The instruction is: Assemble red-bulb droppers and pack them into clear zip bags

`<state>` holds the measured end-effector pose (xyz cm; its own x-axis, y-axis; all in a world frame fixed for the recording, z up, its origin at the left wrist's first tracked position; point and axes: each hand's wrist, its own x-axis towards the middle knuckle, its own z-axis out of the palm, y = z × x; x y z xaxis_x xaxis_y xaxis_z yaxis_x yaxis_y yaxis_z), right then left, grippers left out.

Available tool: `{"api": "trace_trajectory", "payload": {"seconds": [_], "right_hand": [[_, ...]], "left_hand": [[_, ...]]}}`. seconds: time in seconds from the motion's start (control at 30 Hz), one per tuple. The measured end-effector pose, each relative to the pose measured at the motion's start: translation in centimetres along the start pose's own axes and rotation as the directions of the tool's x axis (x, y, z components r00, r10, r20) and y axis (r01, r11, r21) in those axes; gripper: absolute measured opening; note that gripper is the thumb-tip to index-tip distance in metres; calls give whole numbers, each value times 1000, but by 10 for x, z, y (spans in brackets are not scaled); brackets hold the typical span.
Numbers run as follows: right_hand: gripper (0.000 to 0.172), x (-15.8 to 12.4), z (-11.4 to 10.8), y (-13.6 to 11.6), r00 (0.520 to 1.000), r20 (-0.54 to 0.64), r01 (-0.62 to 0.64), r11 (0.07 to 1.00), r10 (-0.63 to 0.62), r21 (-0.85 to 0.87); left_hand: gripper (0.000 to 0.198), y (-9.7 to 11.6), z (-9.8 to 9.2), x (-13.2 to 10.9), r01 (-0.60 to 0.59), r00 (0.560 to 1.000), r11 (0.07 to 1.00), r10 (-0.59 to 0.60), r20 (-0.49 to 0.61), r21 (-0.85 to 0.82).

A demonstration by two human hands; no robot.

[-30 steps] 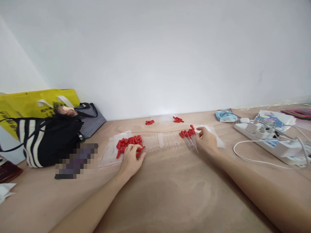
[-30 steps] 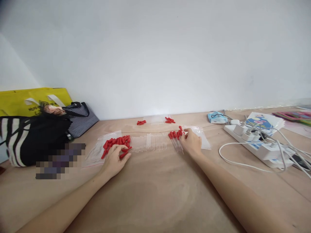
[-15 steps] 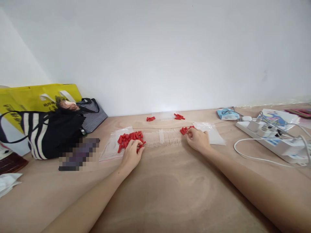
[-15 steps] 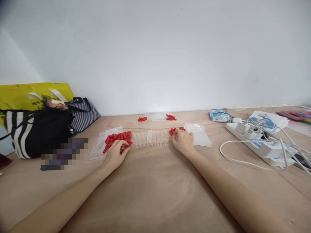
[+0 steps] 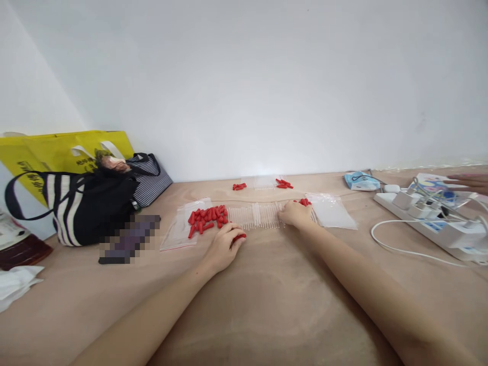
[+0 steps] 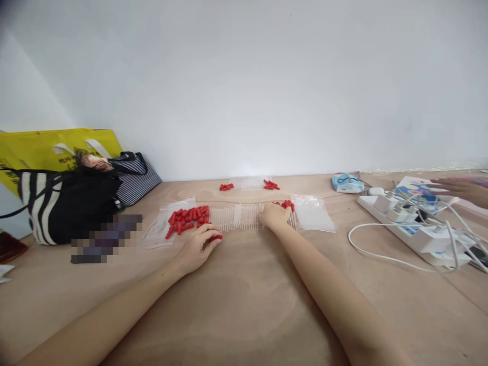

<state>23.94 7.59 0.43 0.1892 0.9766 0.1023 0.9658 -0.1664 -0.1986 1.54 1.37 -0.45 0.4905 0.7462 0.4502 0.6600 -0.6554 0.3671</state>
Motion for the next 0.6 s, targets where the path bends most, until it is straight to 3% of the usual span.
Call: {"api": "trace_trajectory", "payload": {"seconds": [0.17, 0.23, 0.3, 0.4, 0.5, 0.6], "right_hand": [[28, -5, -3, -4, 998, -60, 28, 1000, -28, 0], [28, -13, -6, -2, 981, -140, 141, 989, -135, 37], [25, -25, -7, 3, 920, -227, 349, 930, -318, 112], [19, -49, -2, 12, 774, -297, 623, 757, -559, 200], [16, -70, 7, 18, 670, -329, 737, 649, -665, 189], [15, -79, 13, 16, 636, -341, 766, 619, -692, 172]], "left_hand": [[7, 1, -2, 0, 40, 999, 999, -40, 9, -26], [6, 1, -1, 0, 68, 997, 997, -67, 25, -35], [7, 1, -1, 0, 83, 996, 995, -81, 43, -57], [13, 4, 0, 1, 85, 996, 992, -81, 43, -97], [17, 8, 2, 2, 54, 999, 993, -53, 12, -109], [17, 10, 4, 3, 23, 1000, 994, -24, -5, -104]]}}
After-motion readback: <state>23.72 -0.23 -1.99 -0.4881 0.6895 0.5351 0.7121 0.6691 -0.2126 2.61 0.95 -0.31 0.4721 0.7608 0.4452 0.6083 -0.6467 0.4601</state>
